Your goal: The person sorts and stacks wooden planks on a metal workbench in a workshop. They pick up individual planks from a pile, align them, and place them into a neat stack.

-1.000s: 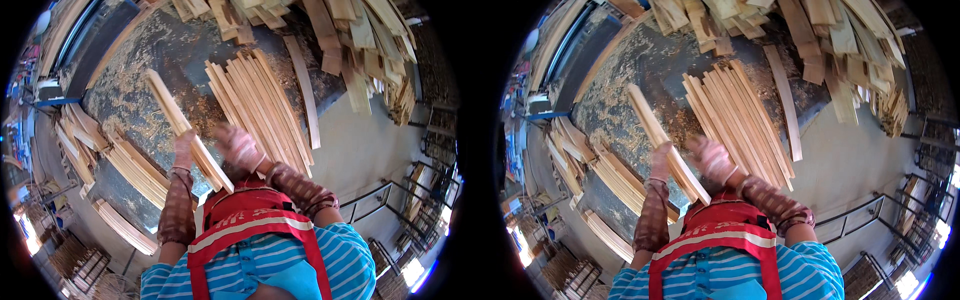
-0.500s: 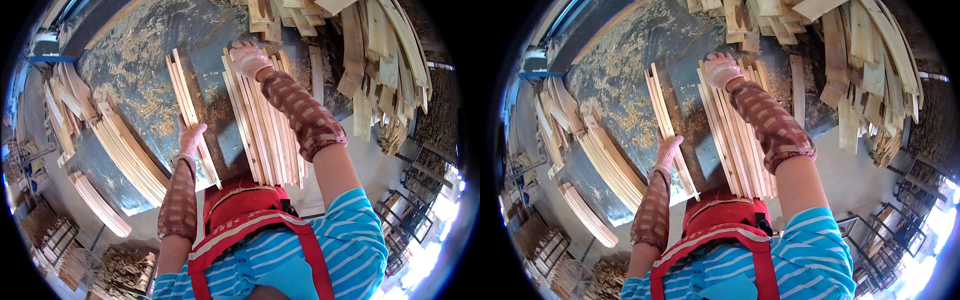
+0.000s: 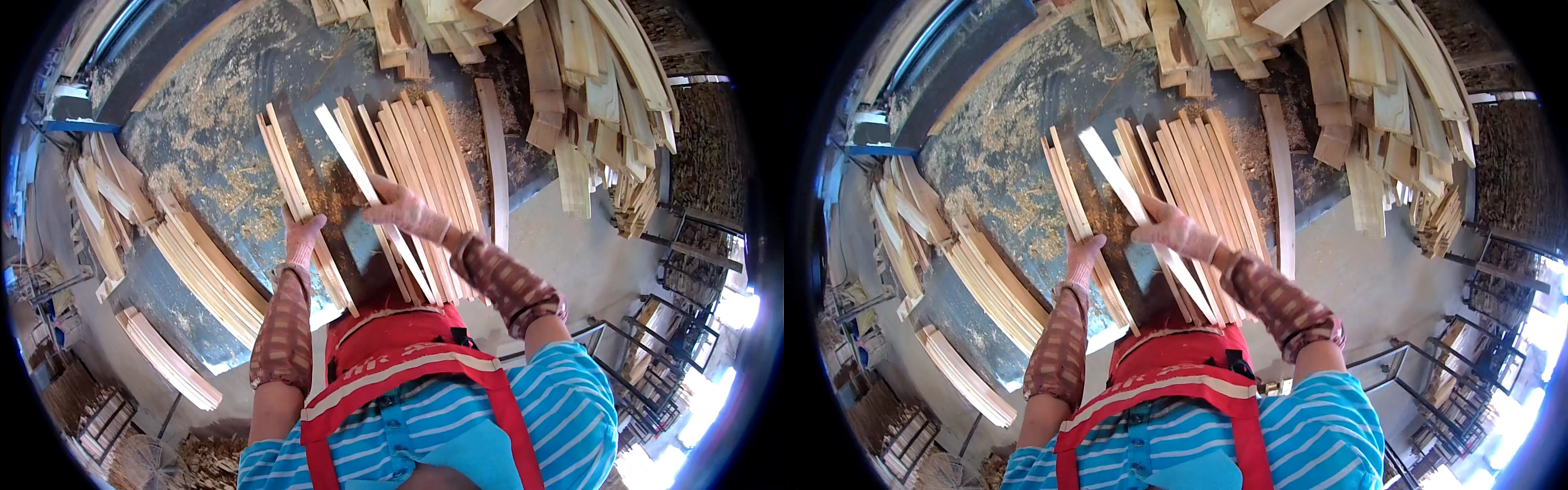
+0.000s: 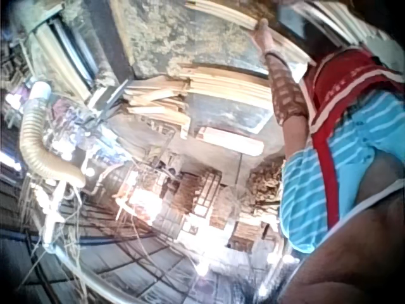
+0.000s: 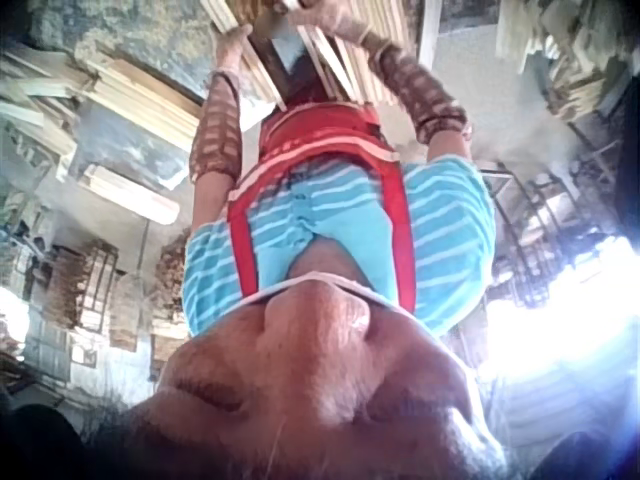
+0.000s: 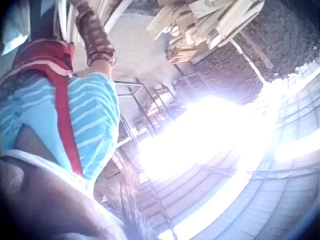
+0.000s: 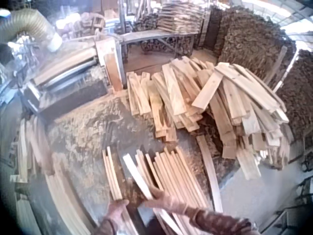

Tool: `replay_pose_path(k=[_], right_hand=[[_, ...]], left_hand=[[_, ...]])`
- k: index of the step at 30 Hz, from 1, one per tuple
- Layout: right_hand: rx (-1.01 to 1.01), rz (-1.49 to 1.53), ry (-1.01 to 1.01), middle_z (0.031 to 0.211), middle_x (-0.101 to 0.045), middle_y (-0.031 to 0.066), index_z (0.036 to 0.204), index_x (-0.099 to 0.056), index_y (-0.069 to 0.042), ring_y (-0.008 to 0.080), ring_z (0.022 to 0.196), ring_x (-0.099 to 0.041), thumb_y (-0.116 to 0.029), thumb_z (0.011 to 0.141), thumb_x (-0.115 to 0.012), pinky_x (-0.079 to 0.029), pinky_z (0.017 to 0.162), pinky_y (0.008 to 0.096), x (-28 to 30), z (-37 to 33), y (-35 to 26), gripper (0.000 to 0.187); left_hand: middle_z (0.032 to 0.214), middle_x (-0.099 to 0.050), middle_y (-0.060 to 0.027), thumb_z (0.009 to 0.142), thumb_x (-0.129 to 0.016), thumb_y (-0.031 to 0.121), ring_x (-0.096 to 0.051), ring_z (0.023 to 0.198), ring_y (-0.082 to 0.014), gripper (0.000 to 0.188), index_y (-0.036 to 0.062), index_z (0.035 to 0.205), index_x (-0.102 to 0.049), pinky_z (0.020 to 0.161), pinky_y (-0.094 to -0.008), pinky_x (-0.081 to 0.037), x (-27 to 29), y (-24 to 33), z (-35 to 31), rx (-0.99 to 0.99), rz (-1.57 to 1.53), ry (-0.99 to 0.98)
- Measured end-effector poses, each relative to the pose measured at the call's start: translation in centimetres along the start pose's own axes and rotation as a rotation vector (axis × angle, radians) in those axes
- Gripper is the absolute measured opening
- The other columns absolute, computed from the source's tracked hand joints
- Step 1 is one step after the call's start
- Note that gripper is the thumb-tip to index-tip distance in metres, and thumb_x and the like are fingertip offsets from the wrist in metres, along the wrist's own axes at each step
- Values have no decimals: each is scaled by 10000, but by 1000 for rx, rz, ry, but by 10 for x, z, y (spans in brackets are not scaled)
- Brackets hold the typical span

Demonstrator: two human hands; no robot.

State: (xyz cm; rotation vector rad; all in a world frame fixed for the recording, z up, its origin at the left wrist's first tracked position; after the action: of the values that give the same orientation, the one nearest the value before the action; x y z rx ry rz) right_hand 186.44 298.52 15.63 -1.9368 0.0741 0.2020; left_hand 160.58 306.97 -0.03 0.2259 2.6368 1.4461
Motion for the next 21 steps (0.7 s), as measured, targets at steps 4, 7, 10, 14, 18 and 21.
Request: replay_pose_path(k=[4, 7, 10, 14, 18, 21], right_hand=[[38, 587, 119, 1221, -645, 170, 1441, -471, 34, 224, 953, -675, -273, 834, -650, -566, 891, 340, 31, -4, -30, 704], [166, 932, -62, 1249, -608, 187, 1390, -485, 29, 278, 992, -633, -359, 825, -674, -544, 893, 407, 52, 4, -66, 711], [200, 1063, -118, 1209, -608, 185, 1412, -459, 25, 279, 969, -625, -406, 803, -720, -544, 861, 403, 56, 10, -64, 791], [197, 1085, -33, 1163, -611, 203, 1331, -501, 28, 306, 976, -640, -390, 818, -706, -543, 855, 450, 37, 15, -66, 693], [115, 1006, 132, 1055, -620, 165, 1259, -496, 73, 264, 944, -659, -369, 828, -690, -565, 805, 380, 12, 28, -58, 647], [-50, 917, 340, 918, -622, 88, 1128, -534, -1, 196, 739, -639, -262, 988, -597, -591, 664, 277, -33, 73, 3, 302]], left_hand=[[1049, -682, -74, 778, -822, 123, -673, 901, -209, 570, 19, 1279, -571, 765, -357, -558, 24, -8, 9, 178, 321, 19], [889, -687, -68, 791, -811, 238, -684, 803, -226, 362, 29, 1046, -663, 715, -371, -557, 22, 28, -14, 249, 227, -56], [841, -686, -90, 799, -793, 264, -700, 764, -246, 364, 27, 1034, -647, 694, -378, -590, 12, 61, -33, 302, 98, -78], [820, -694, -120, 803, -781, 255, -711, 709, -265, 336, 27, 1003, -638, 664, -387, -618, 20, 73, -46, 295, -44, -122], [822, -703, -118, 782, -793, 261, -703, 674, -260, 380, 17, 1041, -661, 615, -396, -600, 18, 80, -51, 203, 11, -90], [806, -709, -85, 772, -785, 200, -692, 661, -260, 326, 30, 1034, -690, 618, -367, -583, 28, 63, -34, 7, 266, 1]])
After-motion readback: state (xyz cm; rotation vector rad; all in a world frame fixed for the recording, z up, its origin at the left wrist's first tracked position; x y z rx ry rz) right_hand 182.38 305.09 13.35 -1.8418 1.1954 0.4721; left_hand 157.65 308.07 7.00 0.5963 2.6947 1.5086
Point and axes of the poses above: each hand's wrist, its own z-axis towards the middle knuckle, its own x-axis out of the back of the hand, y = z × x, the point moved 2 cm from there along z, towards the middle knuckle
